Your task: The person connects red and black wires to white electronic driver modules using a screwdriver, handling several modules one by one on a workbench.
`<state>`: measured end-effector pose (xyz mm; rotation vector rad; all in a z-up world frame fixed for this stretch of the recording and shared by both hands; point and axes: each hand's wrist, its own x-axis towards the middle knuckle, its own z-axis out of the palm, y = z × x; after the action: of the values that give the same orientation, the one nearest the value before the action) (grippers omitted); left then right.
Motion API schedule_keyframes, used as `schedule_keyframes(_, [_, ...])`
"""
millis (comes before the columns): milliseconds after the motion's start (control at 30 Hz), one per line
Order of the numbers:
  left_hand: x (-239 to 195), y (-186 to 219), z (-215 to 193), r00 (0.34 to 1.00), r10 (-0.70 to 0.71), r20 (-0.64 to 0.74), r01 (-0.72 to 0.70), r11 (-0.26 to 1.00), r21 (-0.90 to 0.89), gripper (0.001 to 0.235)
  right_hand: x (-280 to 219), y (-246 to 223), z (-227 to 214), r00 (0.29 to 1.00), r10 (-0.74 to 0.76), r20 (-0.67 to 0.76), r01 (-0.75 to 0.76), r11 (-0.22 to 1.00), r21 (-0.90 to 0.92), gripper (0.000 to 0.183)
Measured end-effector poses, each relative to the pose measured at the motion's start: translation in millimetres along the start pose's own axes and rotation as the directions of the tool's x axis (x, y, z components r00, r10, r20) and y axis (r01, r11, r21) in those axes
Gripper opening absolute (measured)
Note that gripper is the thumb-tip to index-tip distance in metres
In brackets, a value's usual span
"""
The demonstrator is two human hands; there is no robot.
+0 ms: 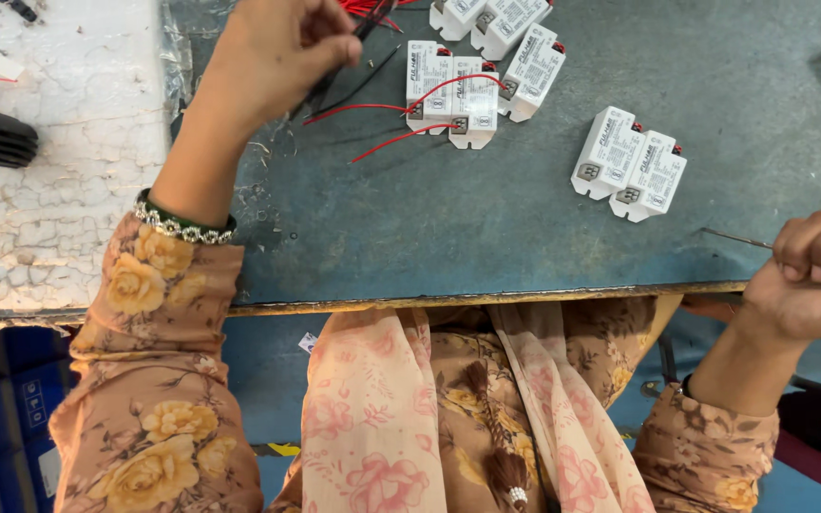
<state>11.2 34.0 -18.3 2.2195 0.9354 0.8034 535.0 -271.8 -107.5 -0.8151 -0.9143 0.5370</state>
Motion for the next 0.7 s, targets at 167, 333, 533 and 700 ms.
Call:
schedule_keyframes(167, [11.2, -28.0, 2.6, 0.989, -0.145, 0.04, 0.146, 0.864, -0.482, 0.017, 5.1, -2.6, 9.0, 1.0, -0.012, 0.014, 0.013, 0.994, -0.107, 0.048])
schedule_keyframes(333, [11.8, -28.9, 3.1, 0.926, -0.317, 0.204, 0.373, 0.693, -0.617, 0.014, 5.6, -6.5, 15.6, 0.997, -0.046, 0.066, 0.051, 0.995, -0.084, 0.047])
schedule_keyframes(533, [10.5, -41.6, 10.1, 0.937, -0.31, 0.163, 0.299, 0.469, -0.831, 0.01, 10.7, -13.2, 31.8, 1.0, 0.018, -0.004, -0.018, 0.997, -0.079, 0.035])
schedule_keyframes(700, [5.9, -42.6, 34.2, 0.969, -0.196, -0.147, -0.034, 0.487, -0.873, 0.012, 12.8, -21.7, 53.6, 0.892, 0.231, -0.388, 0.058, 0.794, 0.605, 0.031])
